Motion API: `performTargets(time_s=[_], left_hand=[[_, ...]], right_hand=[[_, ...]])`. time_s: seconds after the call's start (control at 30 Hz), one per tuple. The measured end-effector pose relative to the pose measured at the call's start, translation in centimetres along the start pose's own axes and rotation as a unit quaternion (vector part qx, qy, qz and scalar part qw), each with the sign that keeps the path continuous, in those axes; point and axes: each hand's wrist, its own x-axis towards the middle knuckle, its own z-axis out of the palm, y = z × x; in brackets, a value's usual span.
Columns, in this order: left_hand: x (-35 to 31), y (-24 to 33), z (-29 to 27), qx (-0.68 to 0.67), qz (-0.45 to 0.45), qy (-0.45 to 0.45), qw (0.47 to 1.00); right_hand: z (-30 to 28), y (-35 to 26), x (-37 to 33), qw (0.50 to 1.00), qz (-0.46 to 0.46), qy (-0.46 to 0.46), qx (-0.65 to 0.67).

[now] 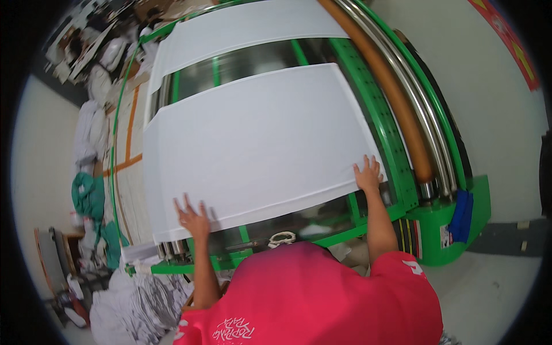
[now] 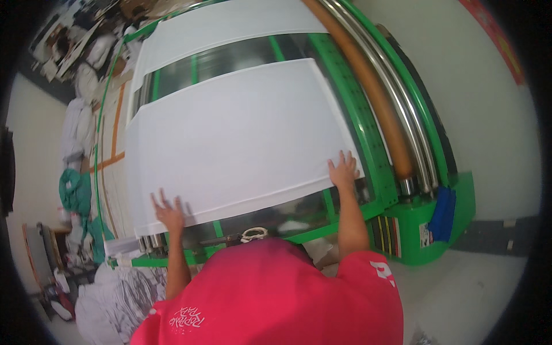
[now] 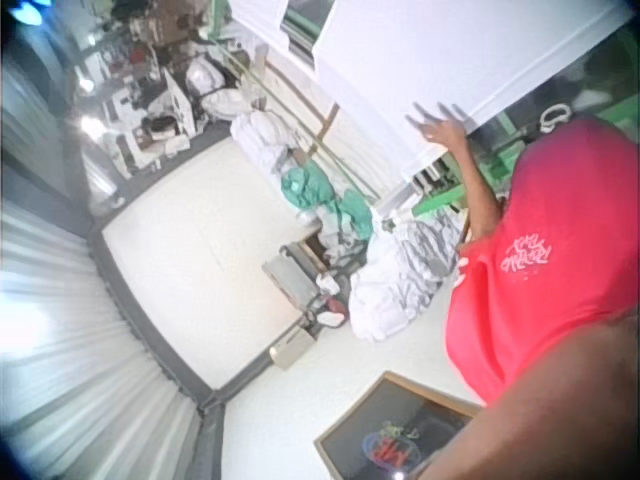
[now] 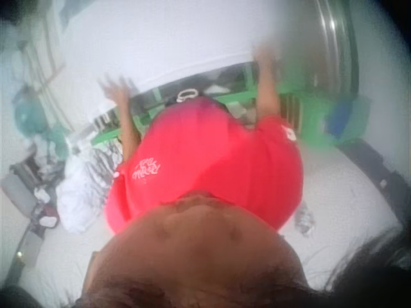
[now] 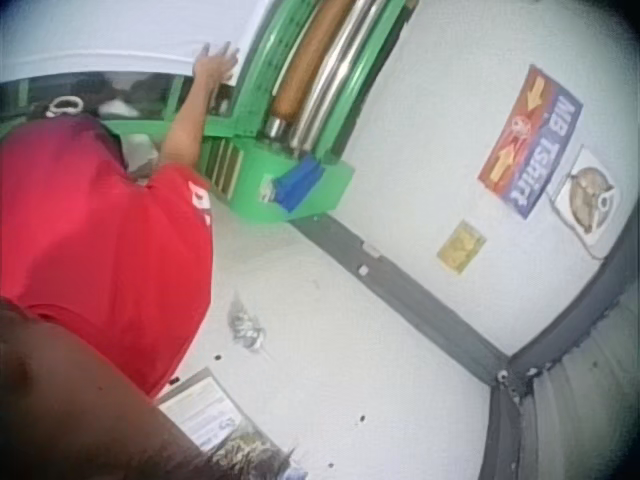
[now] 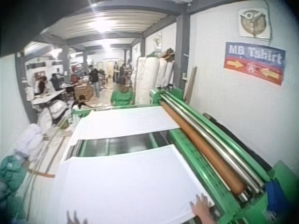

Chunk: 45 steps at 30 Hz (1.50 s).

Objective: The person places a white t-shirt onto a blue screen on a heat press machine, smooths it out, and then covers it with a white protective sheet. The person then presses down on the sheet to secure it in place.

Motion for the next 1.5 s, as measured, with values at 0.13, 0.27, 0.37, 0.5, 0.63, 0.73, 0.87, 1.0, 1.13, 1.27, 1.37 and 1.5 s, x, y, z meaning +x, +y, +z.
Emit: performTargets(time_s=[0.13, 0.27, 0.37, 0.5, 0.63, 0.73, 0.87, 1.0, 1.13, 1.27, 1.37, 1.5], left_hand=[[-2.7, 11.0, 1.9, -0.03, 0.038, -0.191, 0.98], [-5.0, 12.6, 4.5, -0.009, 0.044, -0.181, 0.983], [-5.3, 12.8, 4.9, -0.001, 0.056, -0.154, 0.986], [-5.5, 13.4, 5.0, 0.005, 0.06, -0.144, 0.988], [-5.5, 13.5, 5.0, 0.013, 0.058, -0.142, 0.988], [-5.4, 13.2, 5.1, 0.011, 0.055, -0.145, 0.988], [-4.8, 13.0, 5.3, -0.008, 0.03, -0.172, 0.985], [-3.0, 12.2, 5.1, -0.024, -0.024, -0.139, 0.99], [-2.7, 12.7, 5.6, 0.079, -0.051, -0.148, 0.984], [-2.9, 13.4, 5.8, 0.088, -0.056, -0.168, 0.98], [-2.8, 14.6, 6.5, 0.077, -0.043, -0.177, 0.98], [-3.4, 18.4, 7.1, 0.068, -0.038, -0.185, 0.98]], right_hand=[[-1.8, 0.9, -0.5, 1.0, -0.009, 0.023, 0.018], [-3.2, 3.8, 1.0, 0.994, -0.008, 0.092, 0.052], [-4.0, 6.6, 3.1, 0.989, 0.073, 0.099, 0.084], [-4.2, 8.5, 5.6, 0.989, 0.084, 0.059, 0.104], [-4.6, 8.9, 6.8, 0.991, 0.066, 0.01, 0.116], [-4.7, 8.5, 6.8, 0.994, 0.051, 0.021, 0.099], [-4.8, 9.2, 7.4, 0.991, 0.053, 0.0, 0.12], [-5.2, 9.4, 7.7, 0.99, 0.064, -0.027, 0.119], [-4.4, 10.2, 8.2, 0.996, 0.027, -0.009, 0.081], [-4.7, 10.2, 8.1, 0.998, 0.017, -0.003, 0.059], [-4.7, 11.4, 8.6, 0.999, 0.021, 0.019, 0.04], [-6.4, 12.8, 9.7, 0.998, 0.025, 0.06, 0.025]])
